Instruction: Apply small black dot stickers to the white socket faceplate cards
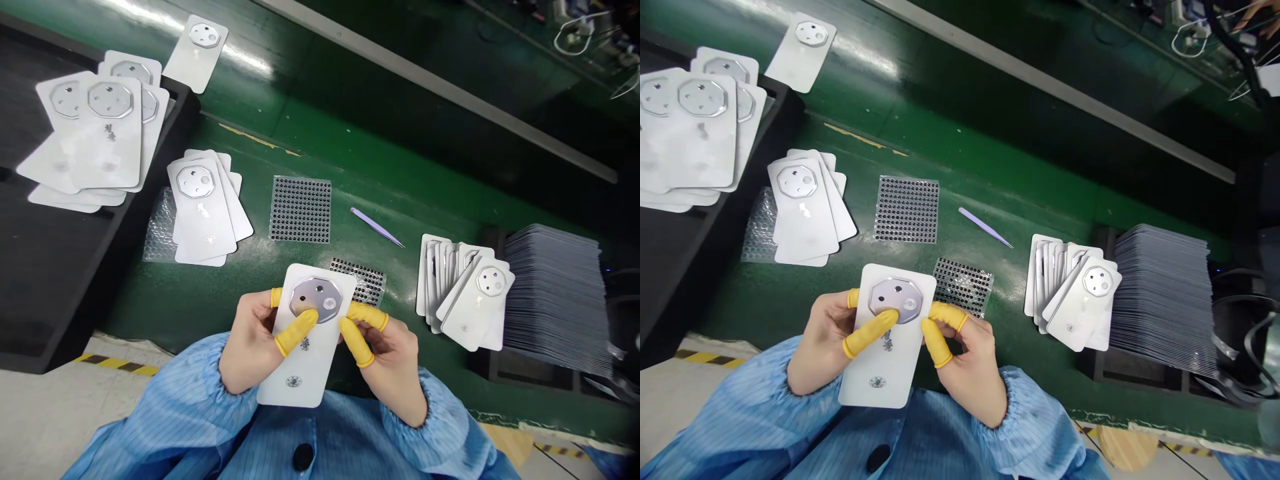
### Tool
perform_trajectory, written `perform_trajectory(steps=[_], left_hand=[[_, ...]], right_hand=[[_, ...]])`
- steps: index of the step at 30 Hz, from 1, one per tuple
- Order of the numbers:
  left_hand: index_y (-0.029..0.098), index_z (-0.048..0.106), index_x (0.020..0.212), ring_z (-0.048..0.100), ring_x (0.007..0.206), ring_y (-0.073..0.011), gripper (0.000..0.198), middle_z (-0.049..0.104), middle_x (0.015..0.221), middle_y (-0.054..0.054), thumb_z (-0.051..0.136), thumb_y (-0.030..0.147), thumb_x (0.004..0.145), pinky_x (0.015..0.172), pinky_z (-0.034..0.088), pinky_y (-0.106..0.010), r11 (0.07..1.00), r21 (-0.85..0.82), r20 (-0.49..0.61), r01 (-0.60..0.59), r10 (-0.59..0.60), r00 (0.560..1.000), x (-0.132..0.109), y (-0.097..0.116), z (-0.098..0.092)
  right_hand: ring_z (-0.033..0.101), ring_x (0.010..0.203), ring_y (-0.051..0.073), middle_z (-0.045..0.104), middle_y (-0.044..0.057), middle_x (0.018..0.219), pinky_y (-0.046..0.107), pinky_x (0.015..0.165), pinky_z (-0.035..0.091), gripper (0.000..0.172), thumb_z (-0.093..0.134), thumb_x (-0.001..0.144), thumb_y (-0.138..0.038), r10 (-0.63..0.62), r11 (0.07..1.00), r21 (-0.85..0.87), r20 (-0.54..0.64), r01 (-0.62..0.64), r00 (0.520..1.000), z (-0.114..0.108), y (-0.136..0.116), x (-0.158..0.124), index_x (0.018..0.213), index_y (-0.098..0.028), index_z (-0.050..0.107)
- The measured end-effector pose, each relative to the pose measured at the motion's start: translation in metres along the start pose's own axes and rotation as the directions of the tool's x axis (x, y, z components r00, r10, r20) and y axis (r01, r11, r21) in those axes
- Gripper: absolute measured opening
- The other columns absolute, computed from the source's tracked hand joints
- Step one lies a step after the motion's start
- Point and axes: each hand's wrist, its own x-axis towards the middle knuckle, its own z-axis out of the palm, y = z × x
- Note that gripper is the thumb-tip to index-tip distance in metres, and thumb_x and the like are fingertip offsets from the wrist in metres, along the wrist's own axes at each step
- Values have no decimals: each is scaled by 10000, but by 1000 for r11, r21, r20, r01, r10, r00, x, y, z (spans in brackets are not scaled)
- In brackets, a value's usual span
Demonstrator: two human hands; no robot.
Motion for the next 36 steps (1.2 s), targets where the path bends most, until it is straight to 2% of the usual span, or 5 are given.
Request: perform_trajectory(steps=[10, 14, 21, 26, 36], left_hand=[[135, 630, 1036, 687, 827, -273, 463, 718, 1016, -109, 631, 505, 758, 666, 583, -373, 740, 661, 119, -125, 60, 991, 44, -15, -81], [135, 607, 1068, 666, 949, -285, 413, 650, 1161, -141, 565, 458, 813, 829, 560, -439, 499, 842, 84, -205, 255, 963, 33, -22, -95], [104, 399, 1324, 479, 1248, -304, 506, 495, 1338, -236, 550, 109, 841, 983, 469, -457, 116, 856, 319, -504, 648, 691, 8, -51, -90], [73, 504, 1156, 514, 1204, -369, 373, 575, 1246, -280, 597, 76, 795, 878, 511, -490, 20, 837, 392, -547, 675, 625, 13, -71, -88], [38, 559, 1073, 515, 1202, -374, 313, 594, 1222, -282, 622, 62, 768, 891, 504, -482, 26, 852, 376, -523, 665, 646, 13, -76, -88]], right_hand=[[396, 1287, 346, 449, 200, 1349, 593, 1017, 370, 247, 518, 891, -251, -296, 469, -866, 29, 172, 955, -68, 89, 111, 1088, -130, 604], [568, 1097, 282, 604, 172, 1142, 477, 937, 480, 203, 500, 895, -250, -322, 513, -824, 75, 241, 944, -77, 106, 123, 999, -130, 627], [627, 780, 158, 626, 74, 989, 355, 750, 563, 460, 413, 902, -165, -88, 850, -517, 54, 103, 995, -47, 73, 69, 1358, -221, 386], [591, 1008, 233, 575, 124, 1093, 369, 837, 553, 570, 376, 785, -11, -66, 725, -595, 442, 348, 895, 7, 42, 8, 1318, -196, 454], [541, 991, 219, 503, 143, 1096, 355, 788, 574, 471, 324, 823, 21, -12, 551, -695, 546, 461, 838, 34, 37, 4, 1200, -150, 549]])
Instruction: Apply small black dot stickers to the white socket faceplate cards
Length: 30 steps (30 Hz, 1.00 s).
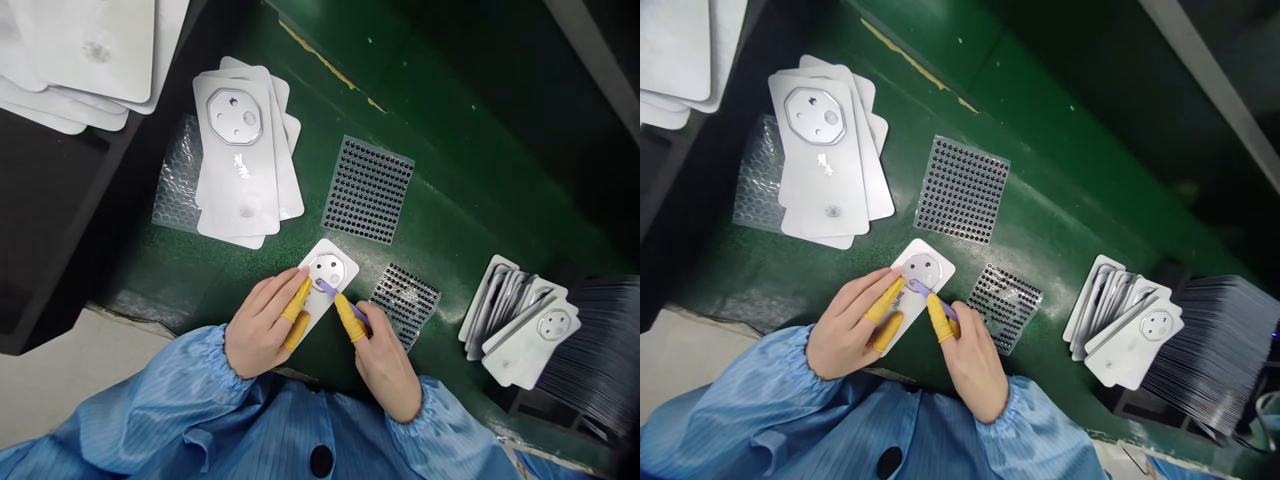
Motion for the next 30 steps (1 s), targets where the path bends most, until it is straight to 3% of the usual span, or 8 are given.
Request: perform_trajectory(steps=[5, 8, 12, 16, 21, 26, 30], left_hand=[[50, 573, 1118, 475, 1242, -361, 336, 553, 1291, -252, 550, 85, 784, 925, 478, -484, 999, 50, 58, -9, 6, 998, -2, -1, 0], [78, 630, 1039, 458, 1248, -376, 302, 510, 1347, -234, 523, 85, 757, 931, 458, -496, 997, 74, 126, -16, 6, 992, -3, -2, -1], [95, 675, 853, 465, 1238, -382, 194, 495, 1362, -233, 527, 89, 727, 926, 445, -495, 995, 97, 141, -13, -1, 990, -3, 0, -2], [128, 664, 731, 478, 1227, -377, 137, 493, 1373, -211, 531, 100, 714, 913, 437, -497, 992, 128, 155, 2, -22, 988, -2, 3, -3], [129, 667, 719, 491, 1210, -383, 157, 512, 1353, -215, 516, 92, 705, 905, 427, -501, 992, 125, 135, 7, -24, 991, 0, 4, -2], [115, 668, 721, 494, 1201, -394, 143, 531, 1319, -244, 531, 88, 693, 895, 428, -502, 992, 128, 112, -8, -7, 994, -1, 3, 0], [135, 671, 736, 492, 1216, -378, 157, 536, 1336, -208, 518, 101, 723, 904, 430, -500, 990, 138, 109, -2, -13, 994, -1, 3, 0]], right_hand=[[547, 960, 222, 500, 144, 1056, 365, 749, 583, 504, 302, 846, 13, -11, 998, -56, 32, 13, 999, -6, -4, 2, 1275, -146, 511], [555, 913, 223, 516, 126, 969, 370, 723, 586, 508, 301, 850, 12, 10, 996, -84, 74, -4, 997, -11, -8, 4, 1282, -153, 512], [560, 865, 226, 503, 109, 886, 372, 702, 585, 390, 339, 850, -1, -12, 996, -82, 126, 23, 992, -19, -10, 10, 1053, -145, 639], [562, 783, 205, 495, 101, 840, 355, 664, 586, 325, 341, 851, -15, -70, 993, -82, 168, 85, 983, -25, -5, 15, 820, -125, 645], [556, 697, 164, 522, 77, 820, 306, 623, 584, 349, 318, 820, 8, -79, 989, -108, 220, 104, 972, -31, -2, 20, 809, -147, 630], [577, 651, 181, 530, 74, 784, 294, 530, 556, 253, 424, 768, 14, -88, 982, -143, 250, 127, 964, -38, -6, 25, 779, -146, 620], [566, 610, 185, 520, 66, 757, 300, 489, 528, 204, 494, 736, 21, -85, 979, -157, 253, 128, 964, -38, -7, 26, 743, -150, 605]])
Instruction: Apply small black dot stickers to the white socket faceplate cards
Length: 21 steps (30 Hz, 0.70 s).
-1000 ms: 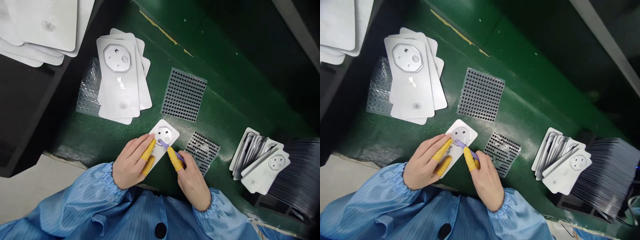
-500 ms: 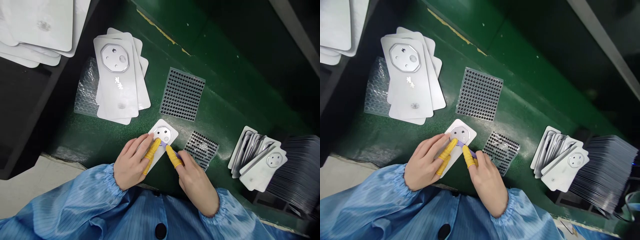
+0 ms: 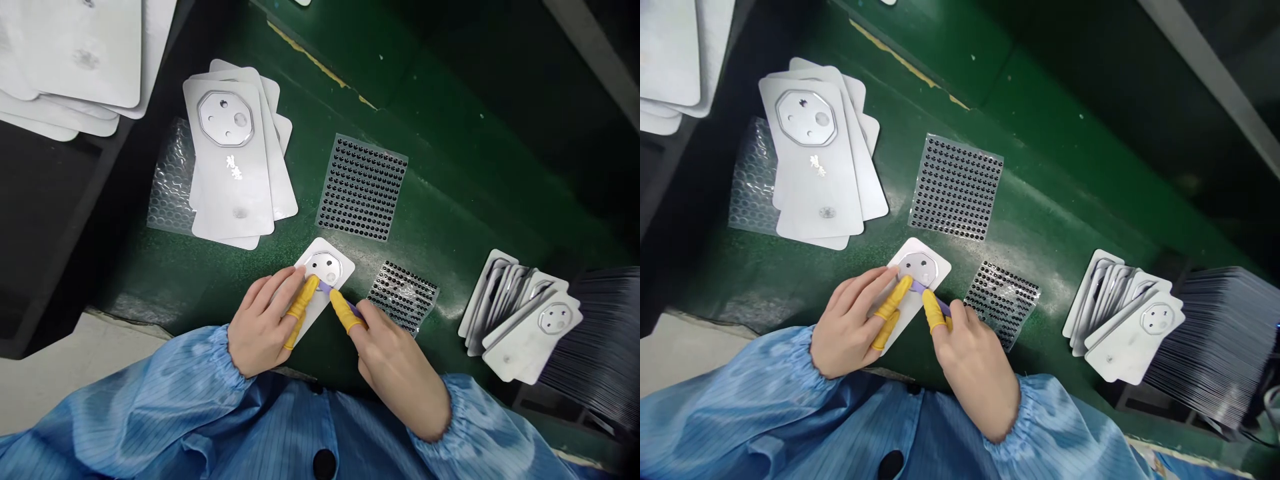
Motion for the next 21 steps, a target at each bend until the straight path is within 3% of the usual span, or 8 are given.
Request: perform_trajectory(steps=[8, 17, 21], left_hand=[[138, 660, 670, 512, 1188, -381, 140, 557, 1305, -211, 535, 107, 726, 890, 436, -494, 1000, 17, 8, -26, 26, 1000, 4, 0, -3], [72, 683, 799, 498, 1185, -399, 176, 545, 1276, -272, 522, 122, 748, 891, 459, -508, 993, 82, -1, -86, 86, 996, 2, -3, -1], [19, 633, 995, 477, 1212, -386, 242, 539, 1253, -287, 521, 133, 813, 918, 480, -497, 992, 66, -45, -112, 115, 992, 2, -6, 2]], right_hand=[[516, 602, 137, 515, 46, 799, 254, 486, 480, 270, 402, 733, 16, 16, 990, 140, 20, -19, 1000, 6, 11, 0, 738, -173, 595], [522, 587, 139, 542, 51, 788, 261, 503, 468, 293, 410, 651, 21, 39, 982, 184, 13, -41, 999, 9, 11, 0, 770, -155, 612], [581, 704, 141, 589, 69, 911, 258, 599, 522, 333, 389, 721, 7, -21, 892, 448, -75, 52, 997, -4, 22, -9, 899, -159, 616]])
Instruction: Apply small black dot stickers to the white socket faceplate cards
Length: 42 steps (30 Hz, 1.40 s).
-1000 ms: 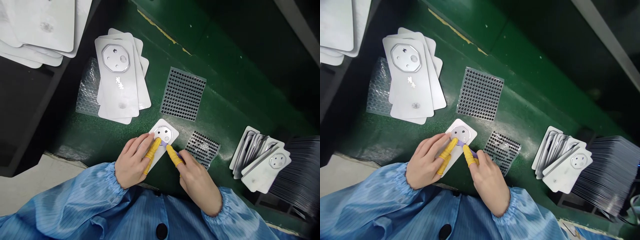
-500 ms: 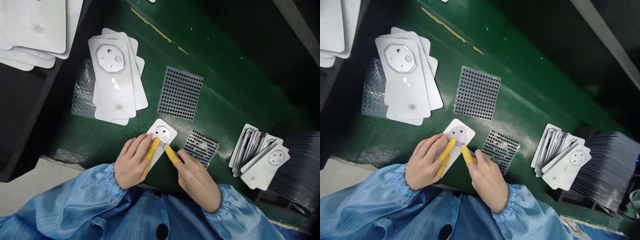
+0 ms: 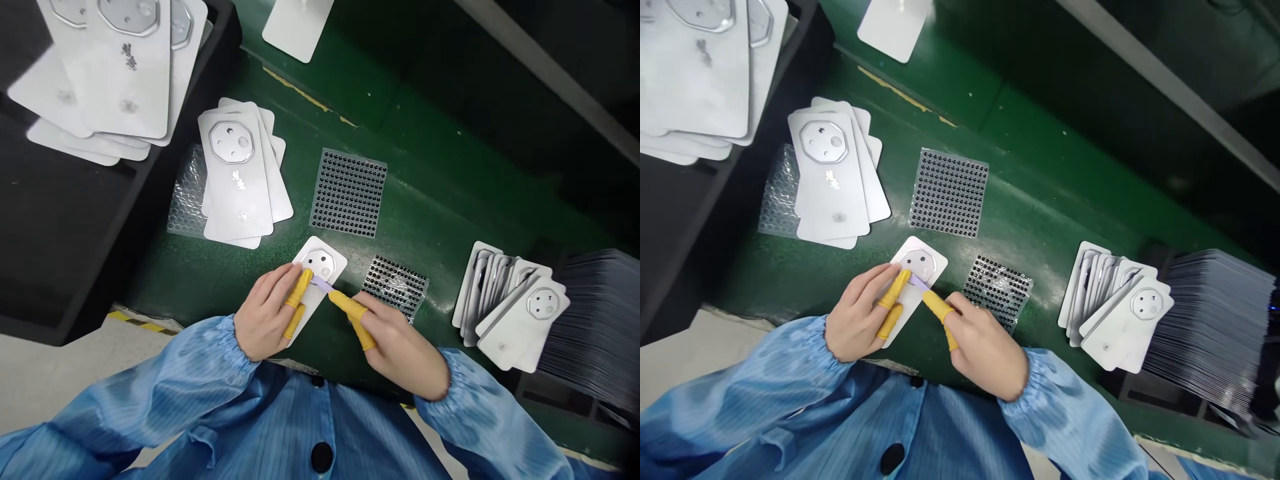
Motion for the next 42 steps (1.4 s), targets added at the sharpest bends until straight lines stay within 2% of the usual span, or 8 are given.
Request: perform_trajectory(steps=[4, 8, 19, 24, 29, 35, 39, 42], left_hand=[[28, 539, 1140, 439, 1252, -370, 331, 507, 1280, -264, 547, 141, 829, 958, 479, -495, 999, -38, -12, 27, -27, 1000, -2, -1, 2], [40, 601, 982, 417, 1265, -383, 182, 464, 1320, -276, 546, 121, 829, 957, 476, -507, 998, -54, -17, 16, -17, 1000, -3, -2, 3], [90, 611, 673, 444, 1222, -416, 126, 448, 1328, -268, 561, 95, 789, 884, 491, -533, 999, 46, 59, 7, -10, 998, -1, 3, -1], [28, 618, 989, 420, 1241, -397, 203, 434, 1317, -290, 563, 119, 816, 970, 457, -517, 999, -32, -6, 8, -8, 1000, -3, -3, 5], [0, 174, 1456, 364, 1290, -395, 747, 412, 1344, -304, 569, 134, 835, 1030, 405, -534, 997, -66, -10, 50, -50, 999, -5, -3, 10], [159, 38, 1502, 323, 1335, -389, 819, 303, 1450, -254, 531, 110, 850, 1038, 383, -565, 989, -121, -35, 82, -87, 996, -5, -2, 12], [186, 13, 1499, 407, 1291, -354, 856, 300, 1459, -246, 570, 184, 849, 963, 472, -520, 952, -231, -95, 200, -226, 969, 6, 8, 3], [211, 141, 1482, 586, 1124, -294, 800, 495, 1348, -201, 612, 274, 838, 803, 575, -408, 601, -705, 51, 377, -487, 872, 28, 29, -21]], right_hand=[[607, 738, 130, 617, 53, 989, 261, 653, 531, 363, 447, 860, -96, 106, 976, 212, -266, -49, 958, -27, 27, -18, 1175, -223, 577], [613, 705, 137, 642, 40, 919, 292, 683, 527, 365, 501, 898, -216, 336, 940, 225, -460, -258, 822, -35, 61, -34, 1258, -258, 551], [634, 858, 212, 660, 64, 927, 407, 822, 523, 371, 463, 904, -228, 340, 919, 52, -603, -390, 722, -22, 97, -47, 1267, -240, 542], [428, 1242, 347, 488, 156, 1313, 583, 976, 408, 293, 468, 867, -161, 132, 866, -297, -642, -403, 756, -20, 109, -37, 1122, -183, 610], [359, 1282, 383, 429, 182, 1384, 650, 983, 360, 157, 504, 882, -212, 30, 917, -314, -561, -247, 827, 14, 37, 13, 961, -155, 627], [457, 1194, 319, 522, 182, 1270, 537, 1008, 394, 129, 569, 850, -255, 235, 970, 201, -613, -139, 755, 41, 3, 52, 902, -149, 621], [640, 864, 228, 666, 74, 898, 436, 810, 533, 150, 648, 757, -308, 441, 702, 711, -482, 44, 757, 34, 9, 60, 823, -199, 569], [653, 626, 162, 662, 8, 682, 315, 604, 559, 208, 640, 758, -371, 444, 599, 791, -456, 123, 771, 10, 4, 49, 832, -196, 557]])
